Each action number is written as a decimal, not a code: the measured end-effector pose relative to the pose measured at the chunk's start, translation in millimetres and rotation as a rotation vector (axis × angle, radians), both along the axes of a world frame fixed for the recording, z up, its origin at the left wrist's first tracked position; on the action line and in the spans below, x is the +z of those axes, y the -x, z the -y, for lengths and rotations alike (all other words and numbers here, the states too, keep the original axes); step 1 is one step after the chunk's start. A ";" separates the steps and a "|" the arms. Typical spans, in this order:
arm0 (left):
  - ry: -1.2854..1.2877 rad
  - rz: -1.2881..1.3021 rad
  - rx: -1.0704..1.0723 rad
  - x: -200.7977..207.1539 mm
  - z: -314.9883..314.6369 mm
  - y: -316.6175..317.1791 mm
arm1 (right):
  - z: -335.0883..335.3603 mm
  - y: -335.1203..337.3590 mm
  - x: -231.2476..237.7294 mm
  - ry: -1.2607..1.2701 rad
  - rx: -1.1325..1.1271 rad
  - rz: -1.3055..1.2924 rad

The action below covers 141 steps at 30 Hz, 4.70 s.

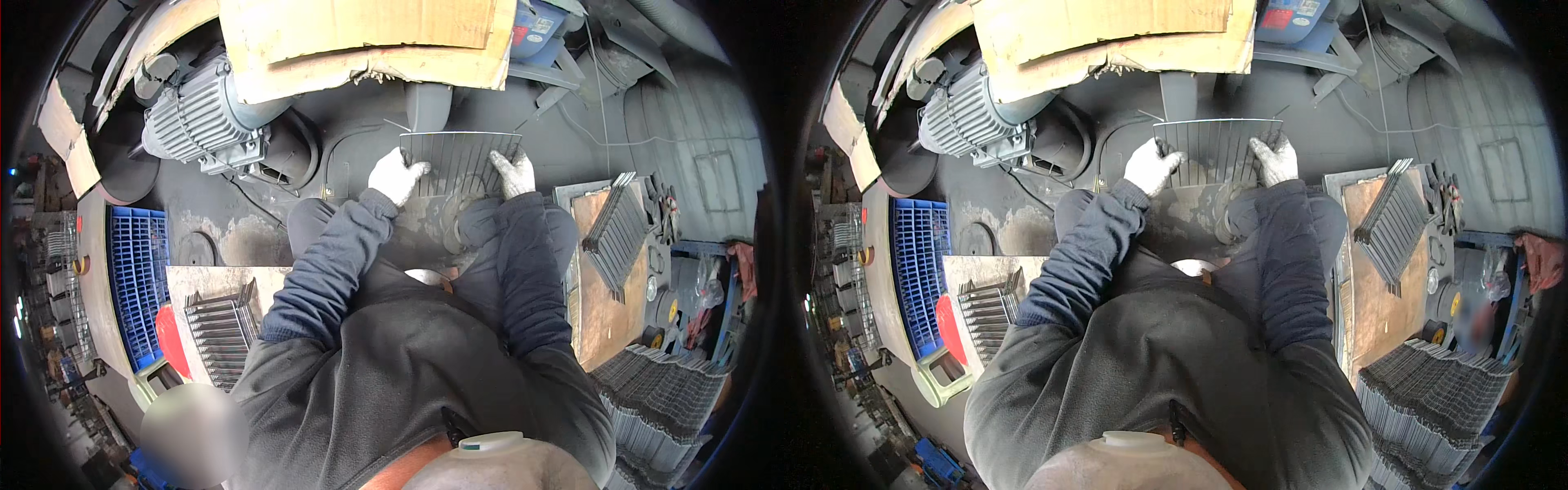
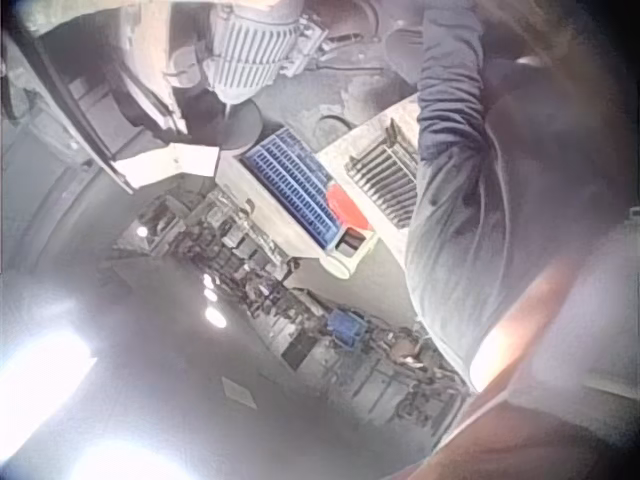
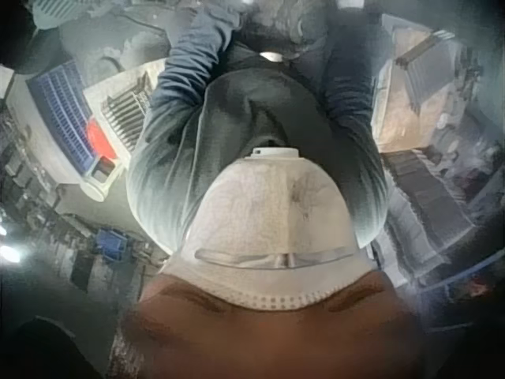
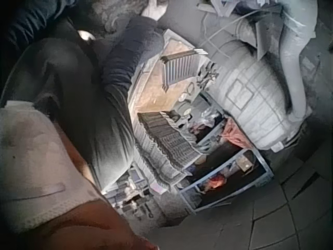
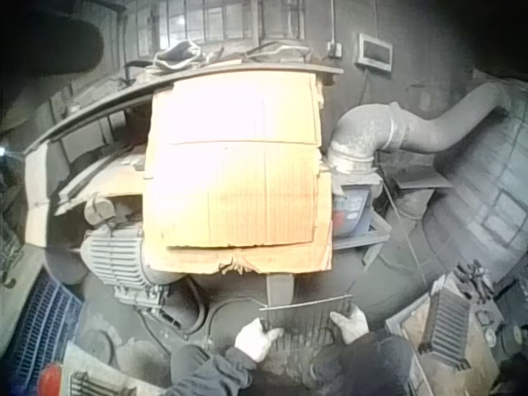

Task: Inspecting and handling small wire metal grates.

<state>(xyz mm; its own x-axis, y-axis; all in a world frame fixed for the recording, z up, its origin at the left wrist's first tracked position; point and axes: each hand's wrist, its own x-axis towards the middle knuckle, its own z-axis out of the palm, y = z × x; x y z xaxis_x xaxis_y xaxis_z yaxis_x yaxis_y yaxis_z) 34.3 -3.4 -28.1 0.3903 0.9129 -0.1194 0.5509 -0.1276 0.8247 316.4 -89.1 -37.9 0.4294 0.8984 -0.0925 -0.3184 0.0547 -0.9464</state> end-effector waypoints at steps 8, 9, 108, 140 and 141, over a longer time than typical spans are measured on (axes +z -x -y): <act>0.327 0.154 0.204 -16.6 2.7 88.4 | -44.8 70.6 -41.2 0.165 0.113 0.444; 0.304 0.180 0.235 -12.3 6.0 97.6 | -48.2 84.2 -40.4 0.132 0.078 0.543; 0.481 0.785 0.121 37.3 30.7 31.4 | 28.7 18.0 42.8 0.133 0.167 0.063; 0.646 0.609 0.038 72.8 1.1 49.4 | 6.5 75.1 66.3 0.290 -0.046 0.064; 0.538 0.599 0.049 37.7 5.8 32.4 | 11.6 65.7 75.0 0.257 -0.067 0.045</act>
<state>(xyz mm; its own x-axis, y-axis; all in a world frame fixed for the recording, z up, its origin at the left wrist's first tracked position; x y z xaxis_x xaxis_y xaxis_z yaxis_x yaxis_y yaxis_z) 1.9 -9.3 9.6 0.4886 0.8076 -0.3304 -0.0100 0.3838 0.9234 250.7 -100.7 37.1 0.4959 0.8174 -0.2931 -0.2796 -0.1692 -0.9451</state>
